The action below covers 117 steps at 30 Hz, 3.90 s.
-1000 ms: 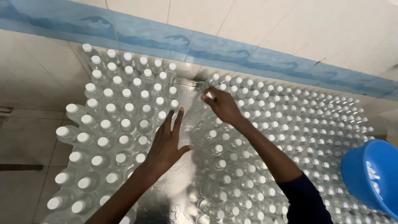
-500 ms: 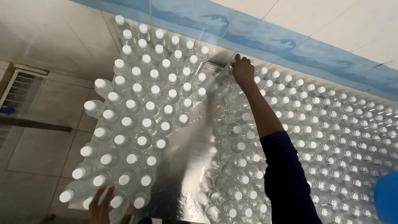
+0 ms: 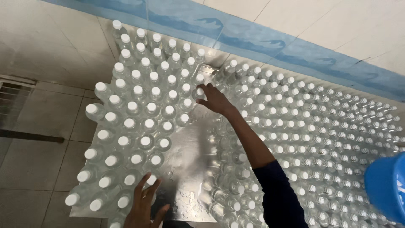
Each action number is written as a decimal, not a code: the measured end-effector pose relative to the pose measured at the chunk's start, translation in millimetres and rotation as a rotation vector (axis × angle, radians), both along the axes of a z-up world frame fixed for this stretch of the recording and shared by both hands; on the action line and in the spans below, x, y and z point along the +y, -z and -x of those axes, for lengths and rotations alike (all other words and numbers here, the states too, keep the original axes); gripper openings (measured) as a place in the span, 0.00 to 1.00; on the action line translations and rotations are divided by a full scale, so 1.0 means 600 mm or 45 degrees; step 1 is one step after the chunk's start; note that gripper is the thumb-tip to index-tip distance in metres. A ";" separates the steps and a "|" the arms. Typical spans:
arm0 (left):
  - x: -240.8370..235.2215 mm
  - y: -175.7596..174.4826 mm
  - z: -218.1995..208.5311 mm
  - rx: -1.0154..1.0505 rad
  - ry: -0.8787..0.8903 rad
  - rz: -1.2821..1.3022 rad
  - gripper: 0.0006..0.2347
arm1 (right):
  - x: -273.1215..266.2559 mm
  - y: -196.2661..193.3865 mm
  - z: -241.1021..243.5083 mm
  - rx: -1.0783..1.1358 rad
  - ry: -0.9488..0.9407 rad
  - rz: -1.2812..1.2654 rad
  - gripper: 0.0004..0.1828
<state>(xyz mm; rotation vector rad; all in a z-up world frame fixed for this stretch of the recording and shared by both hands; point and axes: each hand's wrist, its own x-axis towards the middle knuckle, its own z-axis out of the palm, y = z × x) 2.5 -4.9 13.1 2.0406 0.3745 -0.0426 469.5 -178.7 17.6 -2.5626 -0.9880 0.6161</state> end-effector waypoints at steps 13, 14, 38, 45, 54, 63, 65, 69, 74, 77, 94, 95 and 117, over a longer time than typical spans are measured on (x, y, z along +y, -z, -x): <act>0.026 -0.094 -0.045 0.017 0.287 0.278 0.39 | -0.040 -0.236 0.255 -0.065 0.244 -0.051 0.20; 0.027 -0.109 -0.070 -0.058 0.288 0.361 0.44 | -0.038 -0.293 0.287 -0.025 0.241 -0.044 0.20; 0.120 -0.054 -0.156 0.233 -0.324 1.293 0.38 | -0.099 -0.213 0.492 0.646 0.651 -0.572 0.23; 0.123 -0.061 -0.176 0.260 -0.303 1.241 0.36 | -0.100 -0.207 0.518 0.628 0.632 -0.489 0.20; 0.118 -0.074 -0.179 0.234 -0.216 1.212 0.33 | -0.088 -0.223 0.516 0.564 0.598 -0.409 0.20; 0.125 -0.094 -0.163 0.043 0.054 1.137 0.27 | -0.046 -0.248 0.519 0.446 0.491 -0.383 0.19; 0.121 -0.075 -0.165 -0.104 0.145 1.127 0.28 | -0.038 -0.263 0.524 0.224 0.477 -0.416 0.21; 0.113 -0.076 -0.150 -0.250 0.197 1.095 0.32 | -0.026 -0.323 0.534 0.025 0.459 -0.434 0.24; 0.111 -0.102 -0.138 -0.463 0.298 0.915 0.37 | -0.026 -0.373 0.551 -0.195 0.359 -0.471 0.22; 0.112 -0.189 -0.125 -0.069 0.196 0.839 0.41 | -0.034 -0.374 0.560 -0.233 0.251 -0.423 0.23; 0.172 -0.200 -0.105 -0.033 1.225 0.136 0.39 | -0.041 -0.372 0.568 -0.581 -0.878 0.093 0.24; 0.170 -0.197 -0.107 -0.007 1.311 0.070 0.39 | -0.048 -0.366 0.571 -0.638 -0.920 0.086 0.24; 0.088 -0.215 -0.164 0.331 1.435 0.507 0.36 | -0.150 -0.300 0.589 -0.849 -0.701 -0.036 0.28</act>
